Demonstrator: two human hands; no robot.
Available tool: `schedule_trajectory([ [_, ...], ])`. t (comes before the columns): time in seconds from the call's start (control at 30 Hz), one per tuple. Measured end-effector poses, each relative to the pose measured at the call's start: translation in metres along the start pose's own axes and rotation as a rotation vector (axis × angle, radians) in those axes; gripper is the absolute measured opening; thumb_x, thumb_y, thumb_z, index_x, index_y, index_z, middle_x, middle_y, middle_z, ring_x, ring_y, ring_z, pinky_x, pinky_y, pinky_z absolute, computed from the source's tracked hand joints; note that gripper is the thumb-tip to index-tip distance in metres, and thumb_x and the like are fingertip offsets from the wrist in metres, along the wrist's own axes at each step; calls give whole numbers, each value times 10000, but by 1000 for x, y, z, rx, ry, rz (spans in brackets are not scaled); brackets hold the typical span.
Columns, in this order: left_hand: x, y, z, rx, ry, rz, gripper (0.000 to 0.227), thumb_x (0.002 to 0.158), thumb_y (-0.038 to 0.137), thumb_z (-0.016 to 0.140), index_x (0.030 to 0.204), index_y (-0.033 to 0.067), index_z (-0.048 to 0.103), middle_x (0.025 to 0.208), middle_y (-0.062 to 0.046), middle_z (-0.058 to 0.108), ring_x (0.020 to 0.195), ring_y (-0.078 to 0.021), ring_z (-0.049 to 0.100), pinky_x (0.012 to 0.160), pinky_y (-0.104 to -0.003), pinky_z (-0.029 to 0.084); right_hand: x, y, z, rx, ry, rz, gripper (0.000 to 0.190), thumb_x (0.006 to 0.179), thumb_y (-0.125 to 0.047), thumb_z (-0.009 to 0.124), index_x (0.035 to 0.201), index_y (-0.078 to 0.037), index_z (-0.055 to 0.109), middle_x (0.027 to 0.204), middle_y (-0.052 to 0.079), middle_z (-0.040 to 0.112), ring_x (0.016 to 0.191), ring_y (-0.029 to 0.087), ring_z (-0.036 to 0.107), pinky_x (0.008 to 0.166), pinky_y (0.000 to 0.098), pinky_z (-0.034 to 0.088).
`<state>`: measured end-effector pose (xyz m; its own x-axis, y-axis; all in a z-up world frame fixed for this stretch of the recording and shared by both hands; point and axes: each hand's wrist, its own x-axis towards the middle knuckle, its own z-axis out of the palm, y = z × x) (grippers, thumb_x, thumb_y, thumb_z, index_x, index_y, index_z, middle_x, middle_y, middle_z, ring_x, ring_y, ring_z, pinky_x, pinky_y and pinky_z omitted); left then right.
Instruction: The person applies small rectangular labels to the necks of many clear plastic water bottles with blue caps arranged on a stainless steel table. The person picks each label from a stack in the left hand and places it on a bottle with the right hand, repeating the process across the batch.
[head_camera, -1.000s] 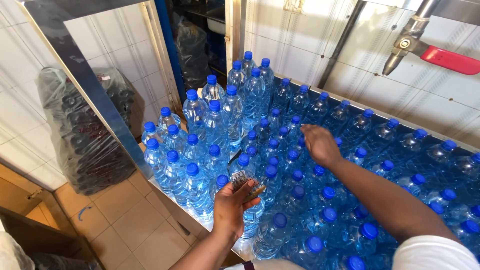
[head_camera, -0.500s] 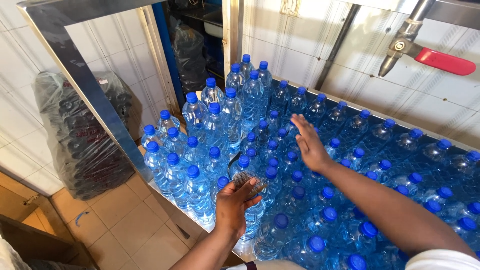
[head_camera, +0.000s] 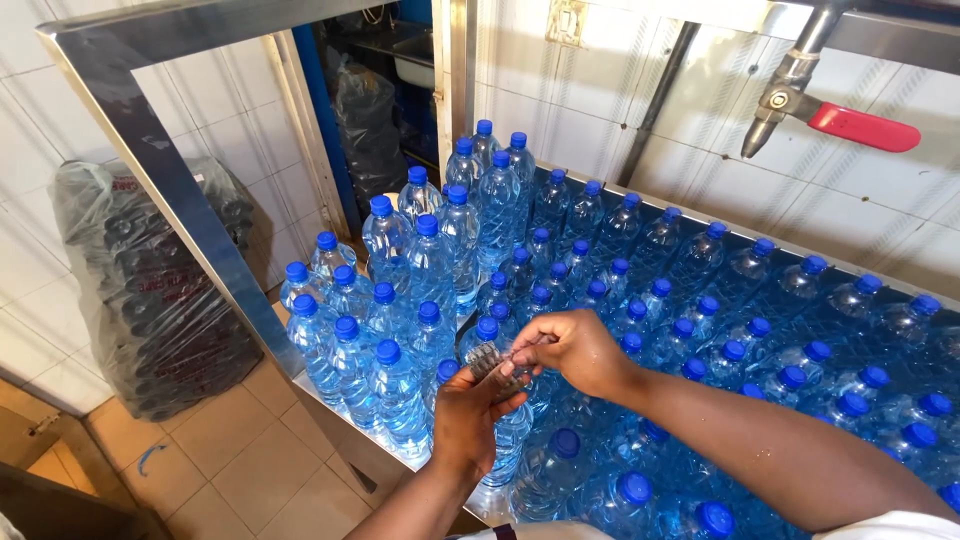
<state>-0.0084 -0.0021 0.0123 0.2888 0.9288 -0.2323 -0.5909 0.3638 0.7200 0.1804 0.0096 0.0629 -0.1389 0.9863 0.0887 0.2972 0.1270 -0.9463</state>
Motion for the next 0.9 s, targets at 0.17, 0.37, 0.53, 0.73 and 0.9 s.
schedule_trajectory([
  [0.17, -1, 3, 4, 116, 131, -8, 243, 952, 55, 811, 1159, -63, 859, 956, -197, 834, 887, -299, 817, 701, -359, 642, -7, -4, -3, -389, 211, -289, 108, 894, -264, 938, 876, -178, 876, 854, -31, 753, 681, 71, 622, 583, 267, 466],
  [0.37, -2, 8, 6, 147, 182, 19, 230, 951, -37, 768, 1136, -126, 873, 905, -234, 831, 828, -324, 787, 780, -455, 703, -10, -13, -29, 1, -468, 267, 481, 914, -163, 877, 1355, 18, 820, 1022, 151, 859, 769, 166, 717, 719, 328, 597],
  [0.53, 0, 8, 3, 207, 161, -97, 283, 974, 63, 805, 1225, -61, 850, 1101, -228, 882, 959, -334, 839, 742, -383, 667, 29, -13, -93, -404, 6, 371, 426, 1054, -2, 662, 1341, -255, 848, 1168, 24, 926, 710, 112, 798, 611, 259, 631],
  [0.73, -2, 18, 6, 113, 107, -222, 373, 951, 66, 807, 1301, -62, 780, 1163, -266, 851, 1052, -384, 826, 859, -425, 662, 91, 145, -216, -792, 550, 287, 217, 1072, -254, 745, 1220, -254, 904, 1176, -19, 873, 930, 167, 790, 818, 366, 584],
  [0.9, -1, 18, 6, 25, 98, -286, 386, 1018, 93, 732, 1359, -84, 755, 1189, -291, 823, 1069, -414, 796, 924, -465, 663, 109, 179, -229, -778, 474, 242, 244, 1071, -121, 699, 1188, -164, 909, 1245, 52, 865, 1130, 248, 812, 1032, 421, 619],
])
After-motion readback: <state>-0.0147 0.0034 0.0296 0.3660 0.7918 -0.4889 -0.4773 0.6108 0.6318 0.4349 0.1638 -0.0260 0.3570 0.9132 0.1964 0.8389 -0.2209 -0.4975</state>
